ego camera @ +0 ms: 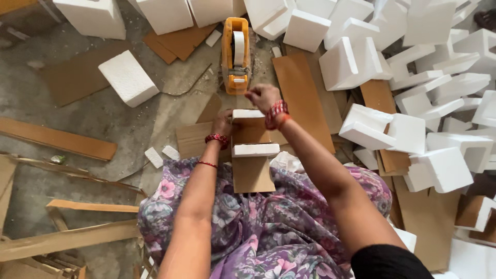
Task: The person assembles small cardboard boxes by inserting white foam inserts into the box and securing the flaps with tape. The person repeats this process for multiple boxes, handling cardboard, foam, and tape.
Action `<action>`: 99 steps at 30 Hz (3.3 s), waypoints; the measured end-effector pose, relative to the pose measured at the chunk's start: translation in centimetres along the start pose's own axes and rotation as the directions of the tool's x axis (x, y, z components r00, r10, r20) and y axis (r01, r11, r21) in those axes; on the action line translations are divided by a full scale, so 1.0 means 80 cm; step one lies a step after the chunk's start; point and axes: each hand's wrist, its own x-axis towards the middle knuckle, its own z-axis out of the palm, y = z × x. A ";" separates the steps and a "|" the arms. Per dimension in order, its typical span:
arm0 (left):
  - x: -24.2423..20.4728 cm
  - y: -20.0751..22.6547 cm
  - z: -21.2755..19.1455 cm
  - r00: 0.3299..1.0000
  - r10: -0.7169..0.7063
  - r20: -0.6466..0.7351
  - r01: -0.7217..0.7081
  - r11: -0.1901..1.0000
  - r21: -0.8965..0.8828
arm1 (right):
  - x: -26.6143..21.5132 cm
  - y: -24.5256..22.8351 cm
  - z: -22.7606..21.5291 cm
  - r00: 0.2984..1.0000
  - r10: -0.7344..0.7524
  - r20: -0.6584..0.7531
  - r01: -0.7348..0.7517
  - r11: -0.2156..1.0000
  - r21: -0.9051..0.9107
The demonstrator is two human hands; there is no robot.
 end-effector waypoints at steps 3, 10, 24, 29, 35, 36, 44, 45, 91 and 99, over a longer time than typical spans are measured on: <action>0.002 0.002 -0.004 0.999 0.006 -0.038 -0.003 0.997 0.082 | 0.030 -0.018 -0.002 0.934 0.217 0.283 -0.306 0.894 0.328; -0.001 0.015 -0.003 0.998 -0.048 -0.040 0.047 0.999 -0.023 | 0.052 0.007 0.041 0.928 0.208 0.308 -0.364 0.675 0.642; -0.023 0.024 0.016 0.945 0.062 -0.322 -0.020 0.991 0.134 | 0.114 0.111 0.117 0.886 0.346 0.309 -0.182 0.872 -0.455; -0.020 0.028 0.022 0.936 0.011 -0.351 0.010 0.998 0.057 | 0.131 0.144 0.129 0.880 0.344 0.328 -0.139 0.846 -0.515; -0.031 0.046 0.018 0.924 -0.047 -0.380 0.055 0.998 0.010 | 0.134 0.149 0.135 0.861 0.333 0.384 -0.081 0.835 -0.544; -0.028 0.047 0.017 0.938 0.025 -0.346 0.007 0.996 0.090 | 0.136 0.150 0.131 0.857 0.332 0.393 -0.076 0.837 -0.542; -0.011 0.000 0.016 0.982 0.026 -0.189 0.008 0.985 0.173 | 0.127 0.135 0.139 0.883 0.289 0.371 -0.004 0.793 -0.609; -0.007 -0.007 0.016 0.984 0.013 -0.180 0.021 0.982 0.185 | 0.130 0.129 0.135 0.897 0.262 0.355 0.014 0.787 -0.616; -0.056 0.051 0.020 0.989 -0.132 -0.068 0.148 0.848 0.510 | -0.161 0.049 -0.082 0.785 0.381 0.488 -0.493 0.862 0.120; -0.002 0.127 -0.074 0.953 -0.250 0.170 0.109 0.809 0.577 | -0.076 0.044 -0.072 0.870 -0.492 0.033 0.493 0.868 -0.062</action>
